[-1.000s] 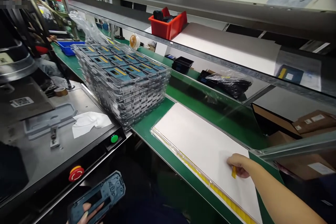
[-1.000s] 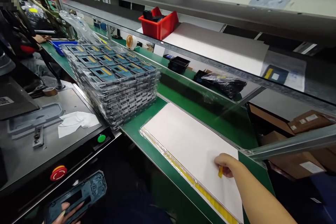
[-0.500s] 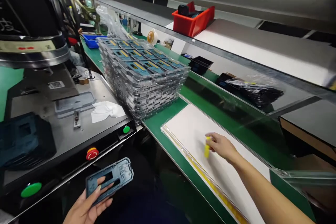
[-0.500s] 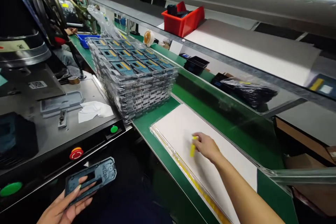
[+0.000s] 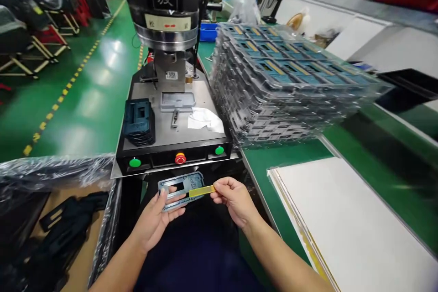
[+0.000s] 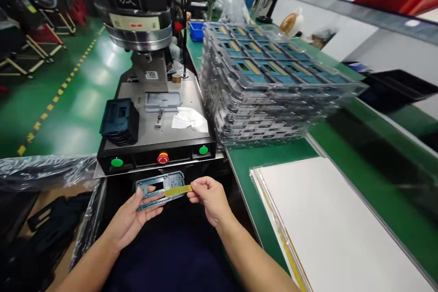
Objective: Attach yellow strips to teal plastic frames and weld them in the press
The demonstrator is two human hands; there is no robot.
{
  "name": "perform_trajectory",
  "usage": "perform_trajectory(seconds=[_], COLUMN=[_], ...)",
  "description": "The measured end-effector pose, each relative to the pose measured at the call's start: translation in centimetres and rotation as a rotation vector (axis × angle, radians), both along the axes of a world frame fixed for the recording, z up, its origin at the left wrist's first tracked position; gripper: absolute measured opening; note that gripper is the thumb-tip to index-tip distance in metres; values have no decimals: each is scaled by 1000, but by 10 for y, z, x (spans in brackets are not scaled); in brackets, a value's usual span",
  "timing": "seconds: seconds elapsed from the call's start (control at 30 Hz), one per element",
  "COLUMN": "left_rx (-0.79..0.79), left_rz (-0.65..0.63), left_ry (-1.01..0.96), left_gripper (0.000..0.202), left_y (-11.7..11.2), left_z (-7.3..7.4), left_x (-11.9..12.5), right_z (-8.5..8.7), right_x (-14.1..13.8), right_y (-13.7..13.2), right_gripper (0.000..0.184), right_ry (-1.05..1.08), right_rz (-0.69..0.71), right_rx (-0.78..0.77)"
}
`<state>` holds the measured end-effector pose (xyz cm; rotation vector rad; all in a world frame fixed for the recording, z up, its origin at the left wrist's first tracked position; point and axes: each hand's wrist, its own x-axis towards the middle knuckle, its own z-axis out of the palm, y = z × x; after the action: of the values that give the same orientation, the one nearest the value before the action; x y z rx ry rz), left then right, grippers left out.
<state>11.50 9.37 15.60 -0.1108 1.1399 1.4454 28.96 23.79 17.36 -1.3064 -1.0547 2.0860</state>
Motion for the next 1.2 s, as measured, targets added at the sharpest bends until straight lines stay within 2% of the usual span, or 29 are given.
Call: perform_trajectory(seconds=[0.13,0.63,0.77,0.9,1.0,1.1,1.2], left_rx=[7,112,122,77,38,21,10], left_rz=[42,-8,-40,-44,-15,7,14], left_ry=[-9,-86,-22,96,108,101,88], left_gripper=[47,41,35,34,36,40,43], left_y=[1,11,10,8,7,5,4], left_z=[2,2,0,-4,-6,-8,-8], left_x=[3,20,24,25,23,20,16], right_z=[-6,-18,-19,-16,-14,-12,-10], right_x=[-12,-19,-21,-20,-17,-12,-3], right_y=[-9,-32,-35,-33,-29,-21,-11], right_gripper=[41,37,36,36,36,32,27], right_ry=[1,-48,-106,-142,-161,-178,-221], right_rz=[43,50,80,181,200,121,60], right_rx=[-6,70,133,184,255,373,583])
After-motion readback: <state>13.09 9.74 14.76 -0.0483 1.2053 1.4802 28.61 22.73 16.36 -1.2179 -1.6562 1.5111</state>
